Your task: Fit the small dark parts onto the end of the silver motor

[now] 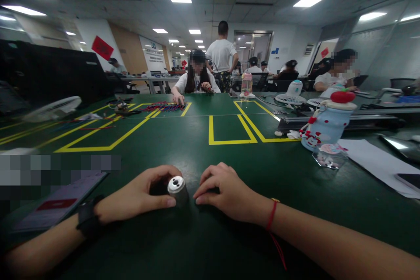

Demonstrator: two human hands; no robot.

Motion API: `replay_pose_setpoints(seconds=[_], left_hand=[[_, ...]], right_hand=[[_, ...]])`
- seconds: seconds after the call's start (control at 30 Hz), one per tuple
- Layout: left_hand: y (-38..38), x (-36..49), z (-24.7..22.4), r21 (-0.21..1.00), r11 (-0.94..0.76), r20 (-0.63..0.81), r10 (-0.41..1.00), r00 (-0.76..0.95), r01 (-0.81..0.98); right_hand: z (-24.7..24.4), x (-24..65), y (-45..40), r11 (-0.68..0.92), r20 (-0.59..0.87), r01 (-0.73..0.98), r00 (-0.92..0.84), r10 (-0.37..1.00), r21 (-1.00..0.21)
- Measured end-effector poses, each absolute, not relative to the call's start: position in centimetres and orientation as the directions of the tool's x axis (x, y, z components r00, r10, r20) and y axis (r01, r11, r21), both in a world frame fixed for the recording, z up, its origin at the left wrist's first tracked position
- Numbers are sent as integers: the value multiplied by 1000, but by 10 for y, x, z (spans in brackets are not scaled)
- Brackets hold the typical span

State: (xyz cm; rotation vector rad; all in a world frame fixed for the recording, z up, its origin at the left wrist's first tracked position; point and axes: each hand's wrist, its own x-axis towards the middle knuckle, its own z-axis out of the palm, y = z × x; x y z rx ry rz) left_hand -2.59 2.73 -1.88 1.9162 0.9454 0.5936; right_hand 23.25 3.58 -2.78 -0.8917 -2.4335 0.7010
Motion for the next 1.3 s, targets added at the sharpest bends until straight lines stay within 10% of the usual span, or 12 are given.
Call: replay_pose_setpoints(seconds=[0.37, 0.53, 0.9, 1.3], left_hand=[[26, -25, -15, 851, -319, 6, 800, 600, 417], [25, -23, -12, 824, -359, 7, 780, 626, 438], [24, -21, -9, 746, -465, 49, 752, 657, 476], [23, -20, -9, 713, -508, 67, 736, 674, 484]], right_hand=[[-14, 242, 45, 637, 143, 392, -769, 623, -664], [-18, 246, 54, 321, 56, 347, -597, 800, -881], [-35, 251, 60, 424, 360, 415, -227, 905, -805], [-26, 241, 41, 566, 223, 449, -613, 758, -691]])
